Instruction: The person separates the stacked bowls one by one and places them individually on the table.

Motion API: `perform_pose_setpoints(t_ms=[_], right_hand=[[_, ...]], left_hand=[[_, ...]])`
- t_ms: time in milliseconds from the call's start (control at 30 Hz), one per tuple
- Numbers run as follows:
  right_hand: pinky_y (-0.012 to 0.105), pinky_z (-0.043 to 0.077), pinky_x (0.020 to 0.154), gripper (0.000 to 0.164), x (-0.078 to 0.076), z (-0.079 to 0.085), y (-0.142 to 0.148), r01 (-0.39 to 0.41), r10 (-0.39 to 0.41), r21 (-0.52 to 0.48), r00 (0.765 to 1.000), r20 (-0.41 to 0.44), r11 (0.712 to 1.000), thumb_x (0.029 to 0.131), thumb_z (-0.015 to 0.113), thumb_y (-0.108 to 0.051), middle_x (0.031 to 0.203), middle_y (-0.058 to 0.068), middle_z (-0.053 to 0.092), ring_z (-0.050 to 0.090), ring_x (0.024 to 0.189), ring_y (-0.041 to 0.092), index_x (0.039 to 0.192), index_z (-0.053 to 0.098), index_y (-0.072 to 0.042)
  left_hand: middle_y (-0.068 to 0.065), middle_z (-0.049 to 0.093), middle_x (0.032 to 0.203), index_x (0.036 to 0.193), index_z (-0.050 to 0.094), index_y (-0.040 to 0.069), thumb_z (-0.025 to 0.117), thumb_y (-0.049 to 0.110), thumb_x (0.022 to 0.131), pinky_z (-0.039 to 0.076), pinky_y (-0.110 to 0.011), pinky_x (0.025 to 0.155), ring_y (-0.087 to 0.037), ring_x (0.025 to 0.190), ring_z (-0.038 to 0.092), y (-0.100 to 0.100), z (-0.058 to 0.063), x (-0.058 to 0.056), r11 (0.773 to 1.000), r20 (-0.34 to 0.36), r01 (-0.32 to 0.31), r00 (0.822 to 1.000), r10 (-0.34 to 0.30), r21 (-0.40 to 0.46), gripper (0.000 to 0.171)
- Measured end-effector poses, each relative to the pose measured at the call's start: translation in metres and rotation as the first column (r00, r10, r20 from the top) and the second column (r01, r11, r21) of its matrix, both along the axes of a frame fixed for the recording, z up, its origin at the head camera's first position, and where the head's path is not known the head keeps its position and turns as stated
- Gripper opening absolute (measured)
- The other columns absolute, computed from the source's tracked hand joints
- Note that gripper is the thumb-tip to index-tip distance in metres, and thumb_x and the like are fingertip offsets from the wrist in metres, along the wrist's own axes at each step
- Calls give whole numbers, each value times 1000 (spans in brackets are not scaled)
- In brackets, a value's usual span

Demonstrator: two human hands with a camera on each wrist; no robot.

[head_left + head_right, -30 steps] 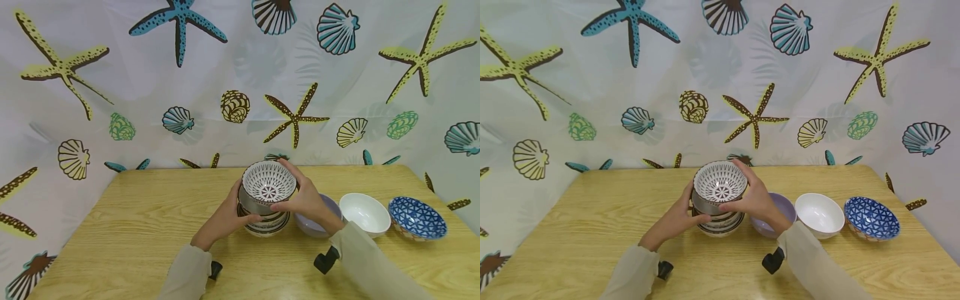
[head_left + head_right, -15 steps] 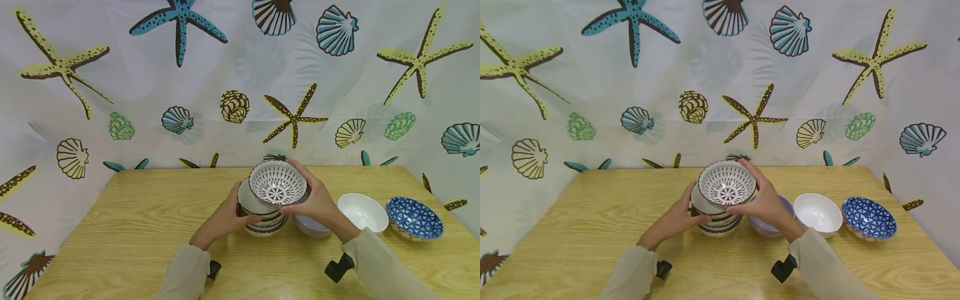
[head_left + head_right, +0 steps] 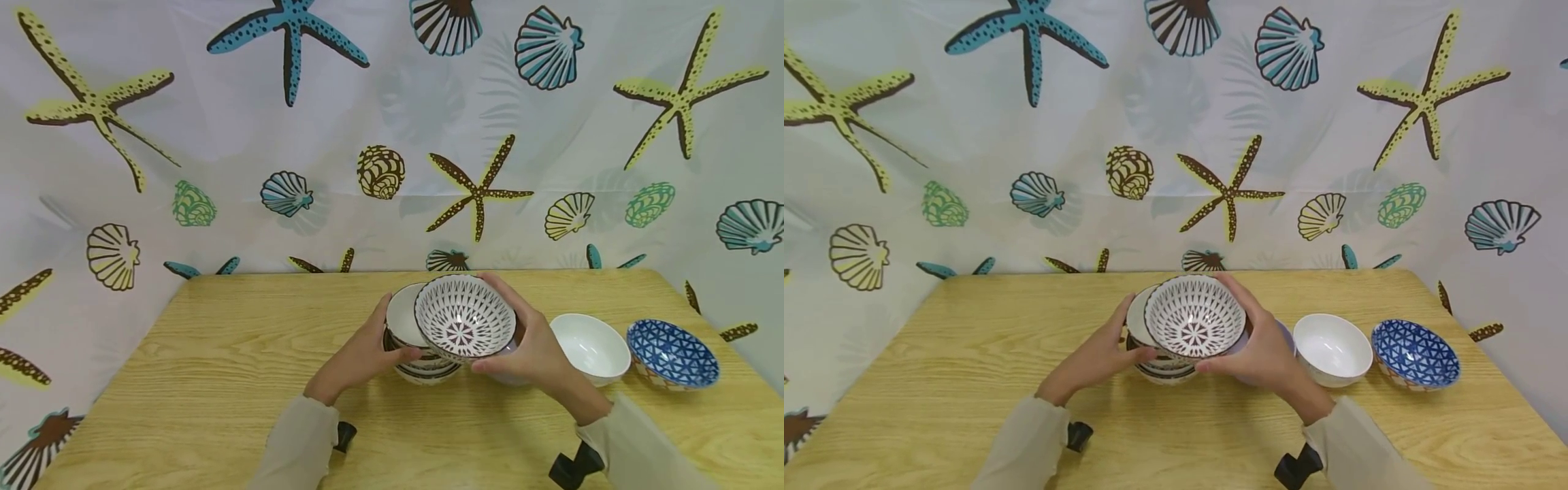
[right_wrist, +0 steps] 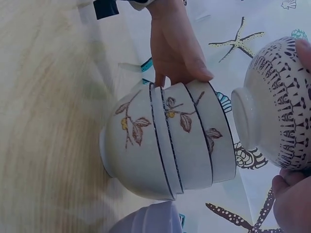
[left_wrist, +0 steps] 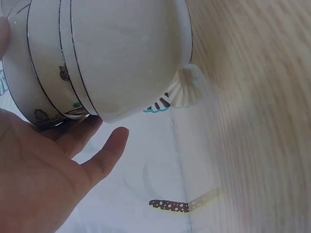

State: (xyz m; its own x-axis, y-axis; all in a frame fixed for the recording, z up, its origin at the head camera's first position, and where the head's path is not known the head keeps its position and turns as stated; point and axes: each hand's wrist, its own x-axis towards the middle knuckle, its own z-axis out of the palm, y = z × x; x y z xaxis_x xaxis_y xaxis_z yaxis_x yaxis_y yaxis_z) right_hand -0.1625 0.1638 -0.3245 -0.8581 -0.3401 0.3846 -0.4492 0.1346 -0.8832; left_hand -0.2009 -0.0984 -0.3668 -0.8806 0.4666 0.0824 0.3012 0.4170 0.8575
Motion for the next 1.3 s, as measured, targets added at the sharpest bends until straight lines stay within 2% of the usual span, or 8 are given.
perform_pose_setpoints(t_ms=[167, 333, 533, 633, 733, 900, 1000, 1300], right_hand=[[18, 47, 93, 109, 9, -7, 3, -45, 45, -21, 999, -7, 999, 61, 85, 6, 154, 19, 27, 43, 127, 9, 151, 26, -11], [17, 43, 98, 110, 18, -16, 5, -112, 110, -46, 993, -53, 993, 60, 85, 7, 152, 26, 23, 40, 130, 6, 151, 23, -3], [18, 42, 100, 112, 28, -27, 6, -171, 168, -38, 982, -83, 984, 59, 85, 7, 154, 11, 28, 38, 132, 5, 151, 21, 0], [18, 40, 102, 112, 33, -32, 6, -210, 206, -61, 976, -63, 976, 60, 85, 6, 154, 2, 29, 37, 134, 5, 151, 21, -2], [18, 39, 103, 110, 37, -37, 5, -247, 245, -86, 969, -43, 965, 61, 84, 6, 155, 0, 29, 35, 135, 6, 151, 21, -2], [22, 39, 104, 112, 40, -49, 1, -285, 283, -87, 958, -41, 955, 59, 85, 7, 155, 20, 22, 36, 136, 9, 150, 20, 3], [23, 39, 105, 112, 42, -55, -3, -314, 316, -85, 949, 0, 945, 59, 86, 4, 153, 28, 20, 37, 135, 11, 150, 19, 4], [24, 40, 104, 109, 44, -71, -11, -369, 373, -76, 926, 56, 926, 64, 87, -3, 151, 28, 24, 42, 131, 13, 150, 21, -1]], left_hand=[[-7, 20, 157, 154, -4, 20, 72, 56, 77, 25, -54, 113, -29, 144, 22, -1, 0, 0, 1000, 17, -21, 1000, 21, -23, 114], [-12, 20, 157, 154, -3, 16, 74, 47, 80, 26, -55, 112, -32, 143, 24, -1, -1, 0, 998, -7, -37, 999, 37, -43, 111], [-17, 14, 158, 154, -3, 9, 72, 35, 84, 27, -56, 111, -35, 143, 23, -2, -2, 1, 997, -15, -58, 998, 57, -60, 105], [-17, 17, 157, 154, 0, 8, 71, 32, 85, 29, -55, 110, -35, 142, 27, -1, -3, 1, 998, -36, -43, 998, 42, -42, 102], [-15, 25, 155, 154, 4, 11, 72, 31, 85, 31, -56, 110, -34, 139, 32, -1, -2, 0, 1000, -55, -25, 998, 24, -13, 99], [-11, 32, 152, 154, 8, 17, 75, 37, 82, 31, -57, 109, -32, 137, 36, 0, 0, -1, 1000, -49, -28, 998, 28, 0, 100], [-10, 33, 151, 154, 9, 18, 75, 39, 81, 31, -56, 109, -30, 138, 35, -1, 1, -1, 1000, -43, -27, 999, 26, -3, 101], [-9, 33, 151, 153, 11, 18, 75, 39, 81, 33, -54, 109, -30, 137, 37, -1, 2, 0, 1000, -48, -5, 999, 5, 4, 99]])
